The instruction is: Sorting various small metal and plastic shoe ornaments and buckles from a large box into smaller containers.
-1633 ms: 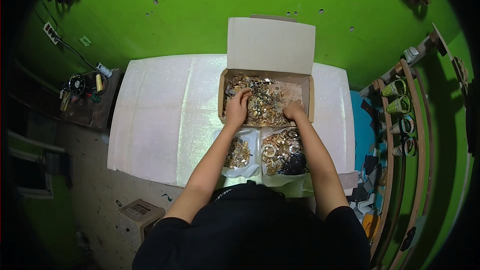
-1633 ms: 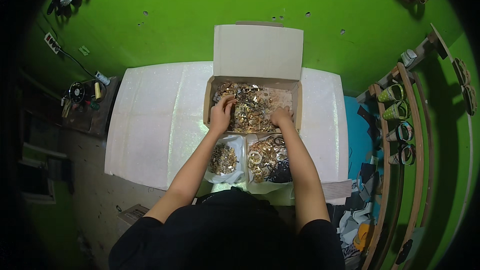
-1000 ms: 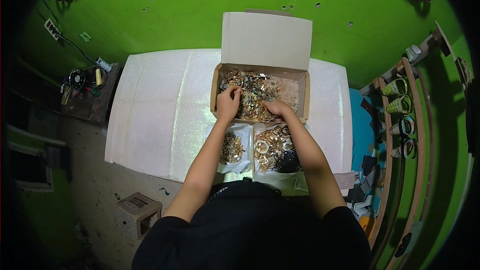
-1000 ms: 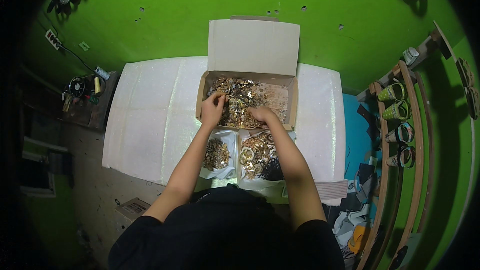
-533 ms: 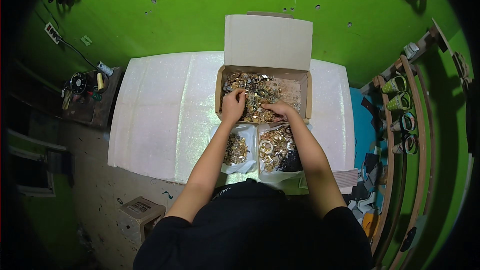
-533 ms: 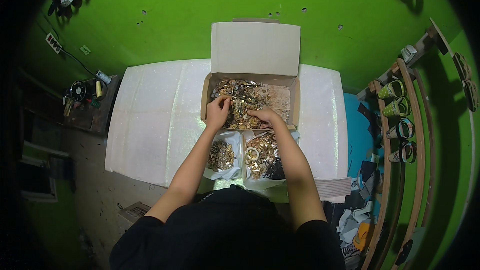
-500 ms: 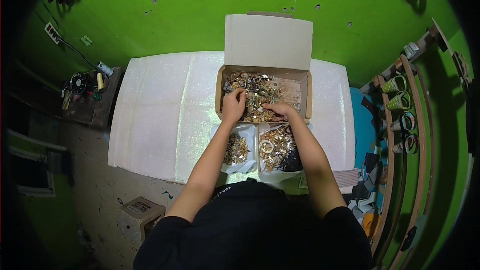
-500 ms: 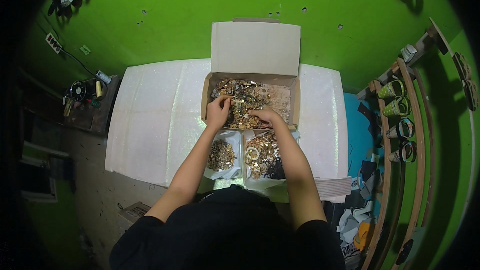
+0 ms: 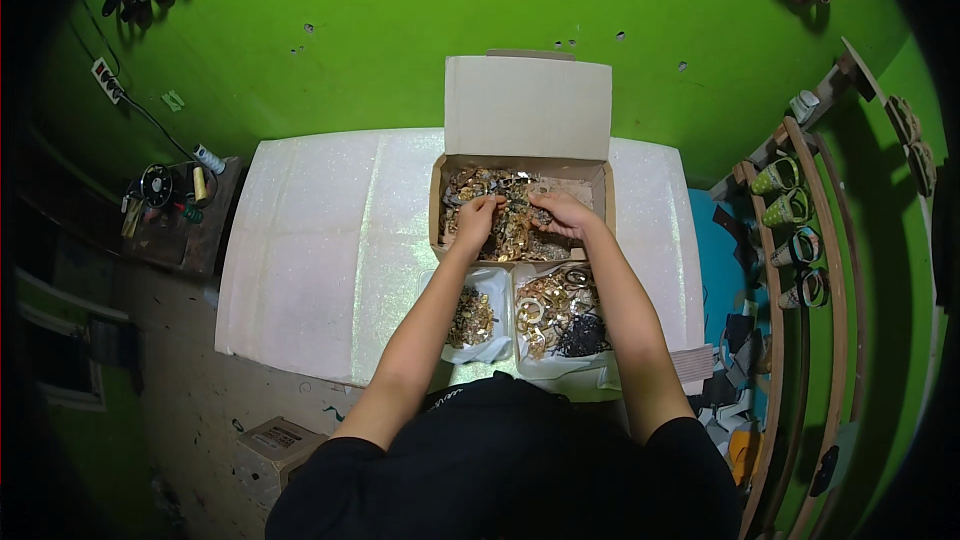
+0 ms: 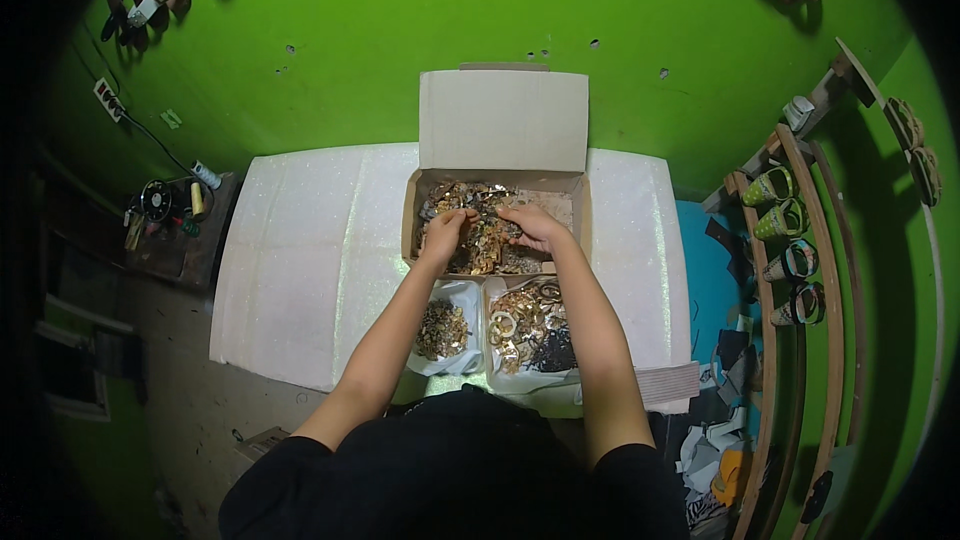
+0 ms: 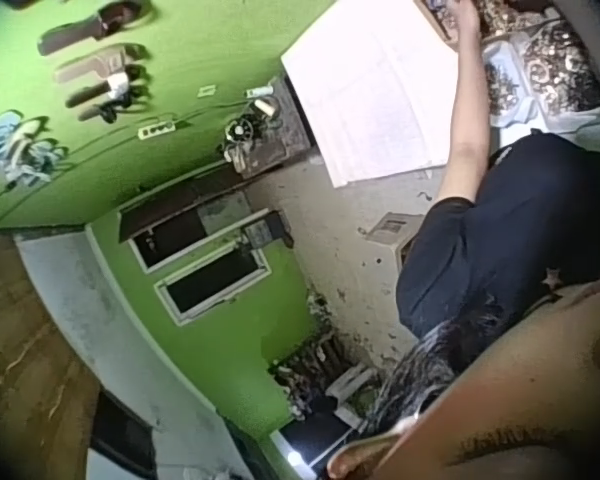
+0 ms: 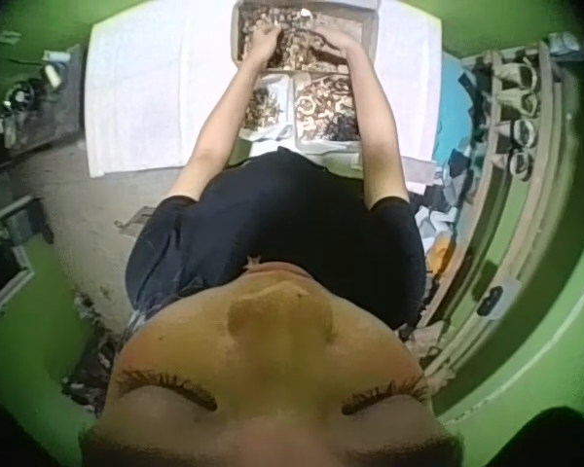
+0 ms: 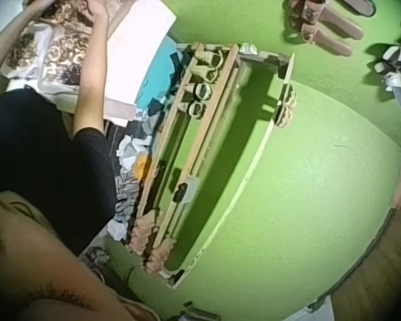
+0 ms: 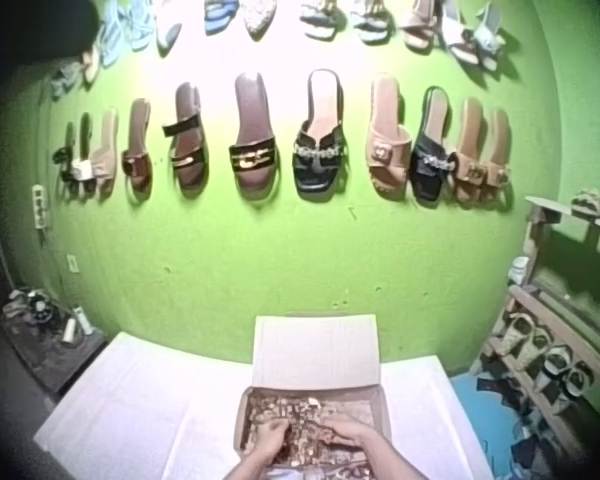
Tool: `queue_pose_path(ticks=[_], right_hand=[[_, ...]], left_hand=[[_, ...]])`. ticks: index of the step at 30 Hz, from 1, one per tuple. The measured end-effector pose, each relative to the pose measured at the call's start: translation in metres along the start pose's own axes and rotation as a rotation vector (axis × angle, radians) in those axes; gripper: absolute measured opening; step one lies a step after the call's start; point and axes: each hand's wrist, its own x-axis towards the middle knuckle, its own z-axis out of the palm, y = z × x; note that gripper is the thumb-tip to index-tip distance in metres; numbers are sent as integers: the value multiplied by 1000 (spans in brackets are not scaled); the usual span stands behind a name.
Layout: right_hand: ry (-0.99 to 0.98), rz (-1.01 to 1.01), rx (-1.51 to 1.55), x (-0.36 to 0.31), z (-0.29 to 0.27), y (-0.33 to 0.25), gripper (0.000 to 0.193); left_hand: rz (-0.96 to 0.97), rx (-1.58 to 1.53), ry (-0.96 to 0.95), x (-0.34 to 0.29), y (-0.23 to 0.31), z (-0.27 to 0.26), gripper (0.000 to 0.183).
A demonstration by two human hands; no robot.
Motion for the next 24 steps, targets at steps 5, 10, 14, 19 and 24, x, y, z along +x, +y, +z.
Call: queue_pose_path(ticks=[5,10,14,19,24], right_hand=[[-54,46,-94,-14,16,-33,32],[-28,-9,-377,5,39,-32,35],[-50,-44,-499,9,42,-31,35],[-91,-76,-546,-4,44,-40,31],[-54,-192,-497,-18,46,-53,30]], left_hand=[[-393,-646,-103,-3,17,25,44],[-529,-980,-119,4,9,24,36],[-536,-997,-87,7,2,14,29],[-542,-1006,-75,5,2,11,27],[-528,-1139,-70,2,2,6,35]])
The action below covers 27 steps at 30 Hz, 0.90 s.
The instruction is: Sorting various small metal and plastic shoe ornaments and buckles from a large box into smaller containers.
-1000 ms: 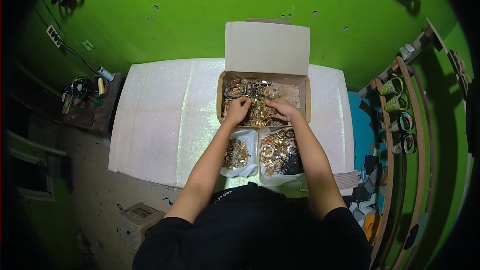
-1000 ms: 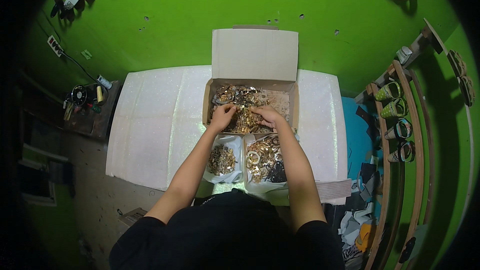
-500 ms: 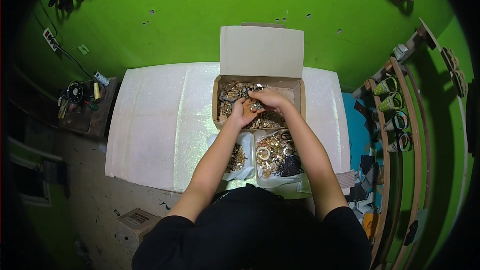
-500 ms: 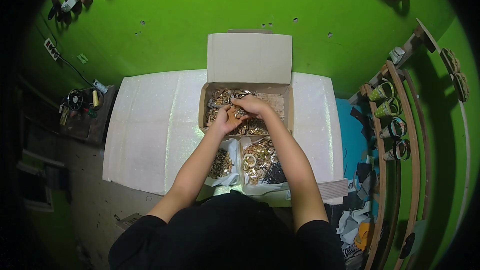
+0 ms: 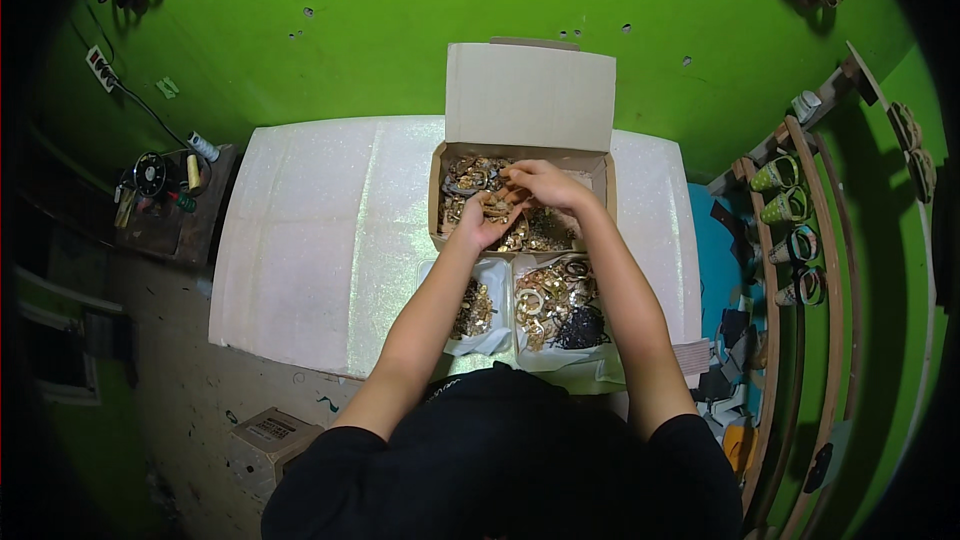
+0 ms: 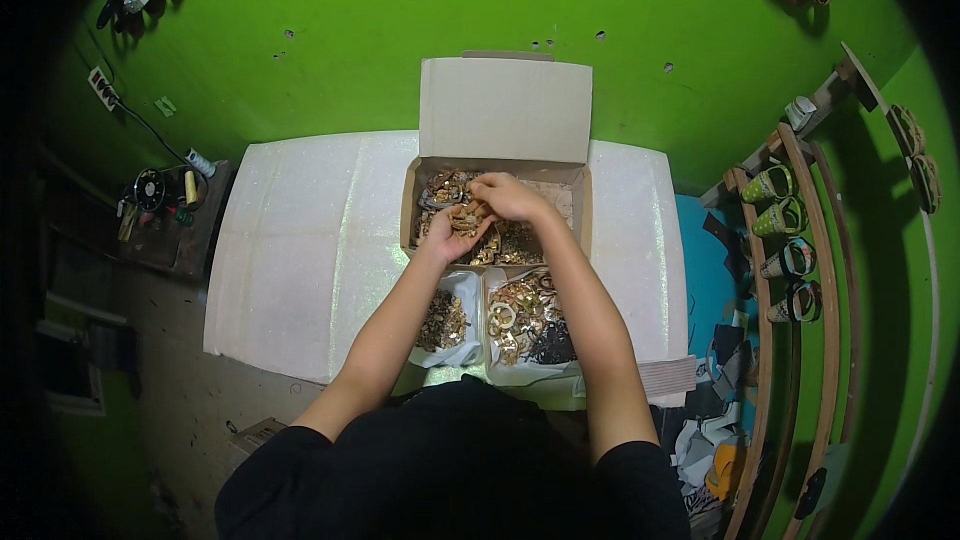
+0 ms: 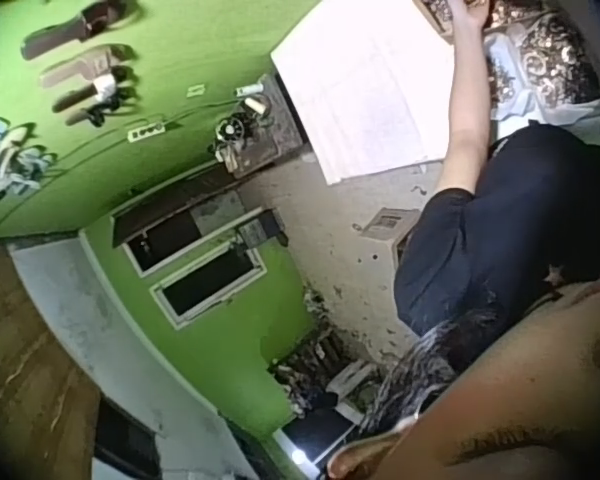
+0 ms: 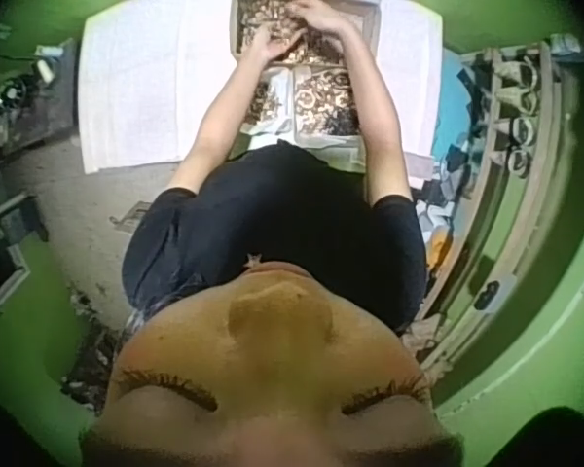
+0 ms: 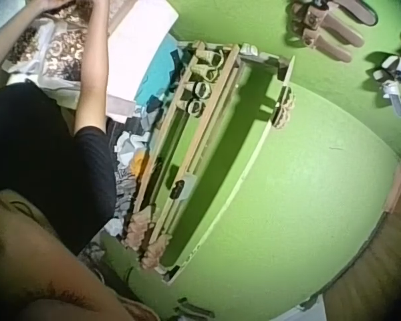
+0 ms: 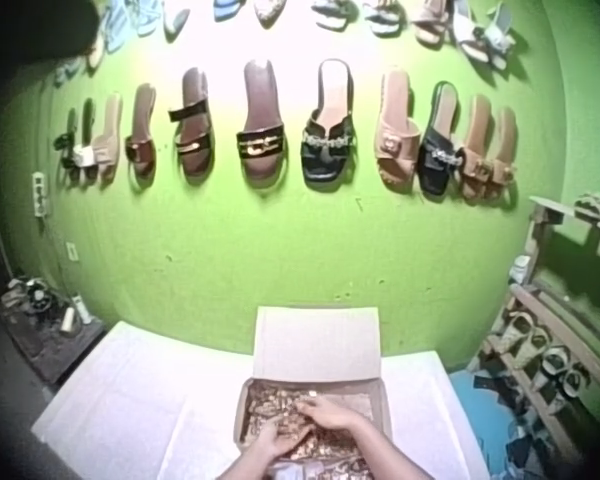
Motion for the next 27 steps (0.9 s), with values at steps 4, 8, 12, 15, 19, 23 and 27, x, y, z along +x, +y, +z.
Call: queue_pose_path(ticks=[4,8,12,15,19,23,27], right_hand=[[156,24,66,-3,-28,22,29],[407,-16,-65,14,-48,100,25],[481,151,-85,27,-39,149,24],[461,108,-249,34,-29,165,25],[491,95,-306,38,-5,142,40],[524,89,-320,44,-15,149,55],[522,88,-324,46,-9,145,58]], left_hand=[[-5,-87,-62,-12,2,11,34],[72,-132,-46,-15,11,5,35],[166,-195,-33,-15,15,-2,35],[220,-234,-29,-14,13,-3,36],[265,-246,-30,-22,15,-8,37],[250,-238,-23,-21,9,-3,37],[262,-235,-29,-23,9,-5,37]])
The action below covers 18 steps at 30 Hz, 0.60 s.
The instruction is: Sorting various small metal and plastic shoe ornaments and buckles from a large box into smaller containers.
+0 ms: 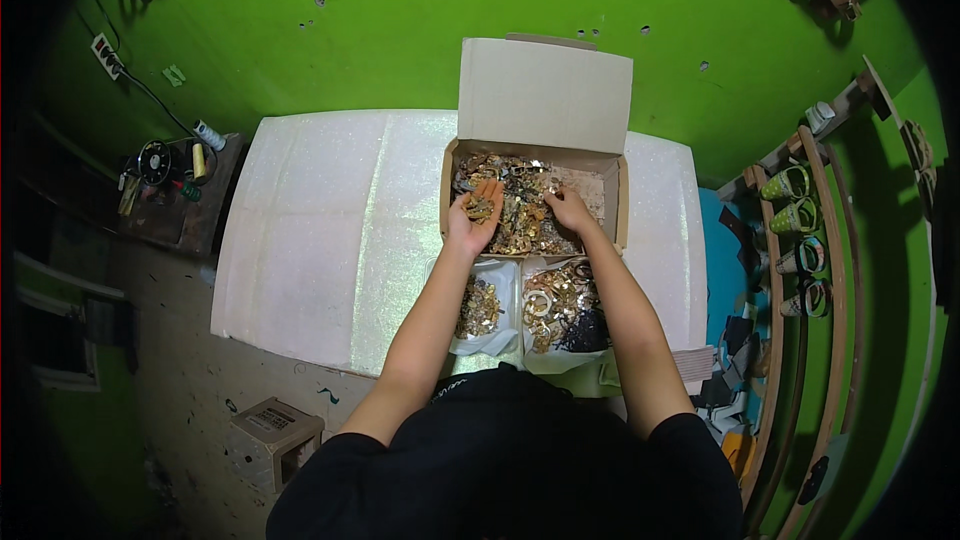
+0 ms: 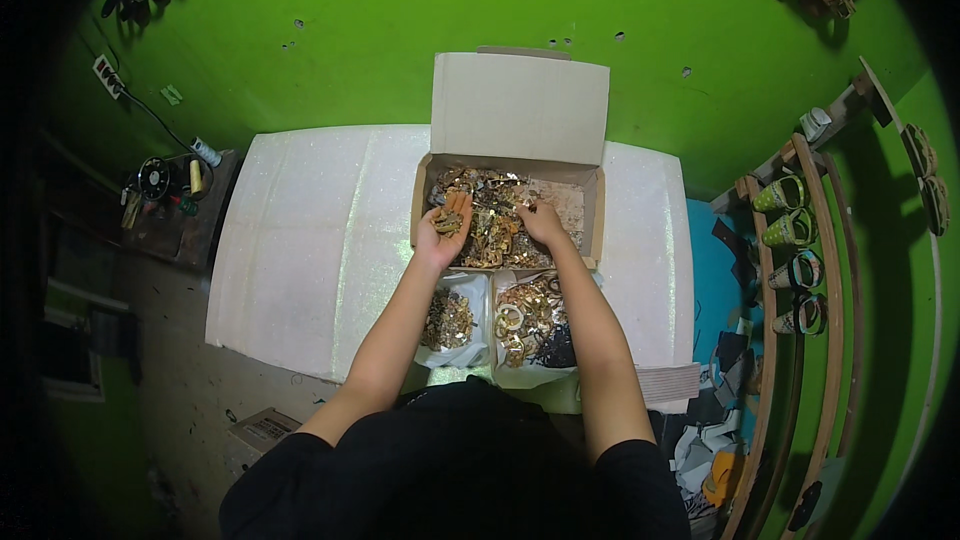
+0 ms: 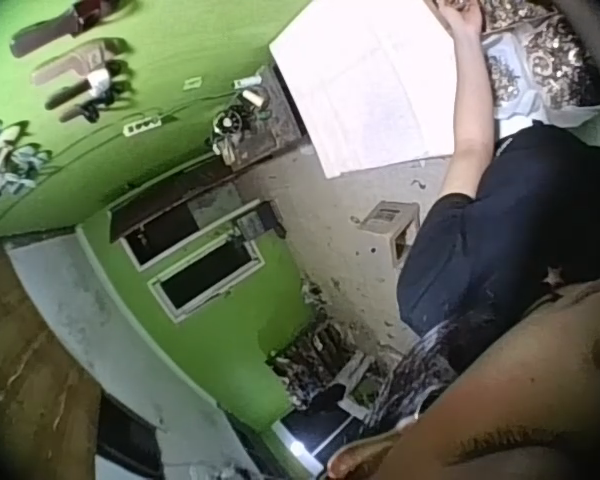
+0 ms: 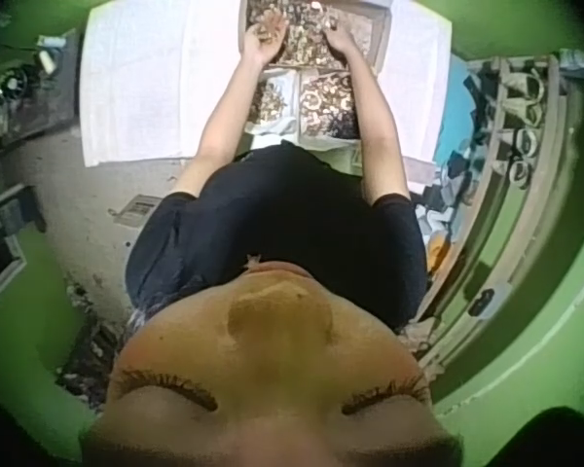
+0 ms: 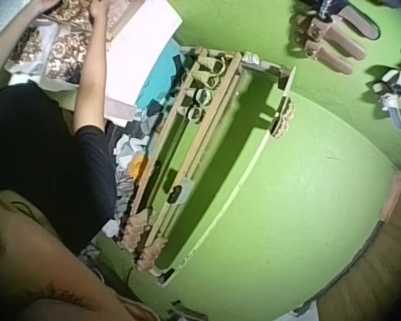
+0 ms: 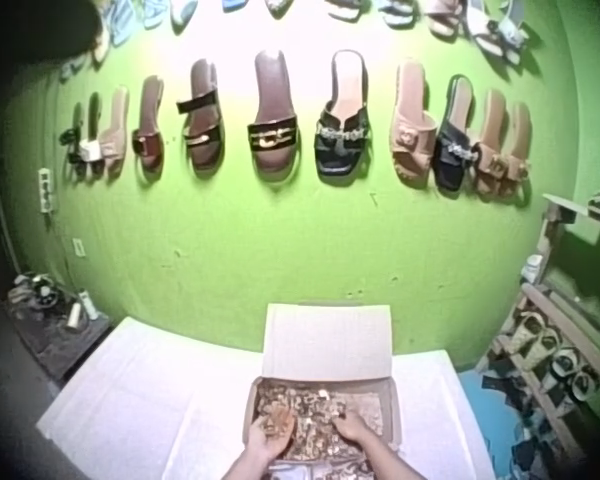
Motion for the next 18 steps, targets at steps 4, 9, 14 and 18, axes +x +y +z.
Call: queue_pose_path(ticks=[4,9,14,18], right_hand=[[-28,-15,-6,-2,-1,-3,52],[-195,55,79,0,5,-5,40],[247,-107,-231,4,23,20,35],[-124,271,219,-10,12,-24,32]], left_hand=[[0,6,10,0,0,1,36],[-5,-7,-5,-1,2,-2,37],[-20,8,4,1,-9,6,36],[17,2,16,-3,2,-2,37]])
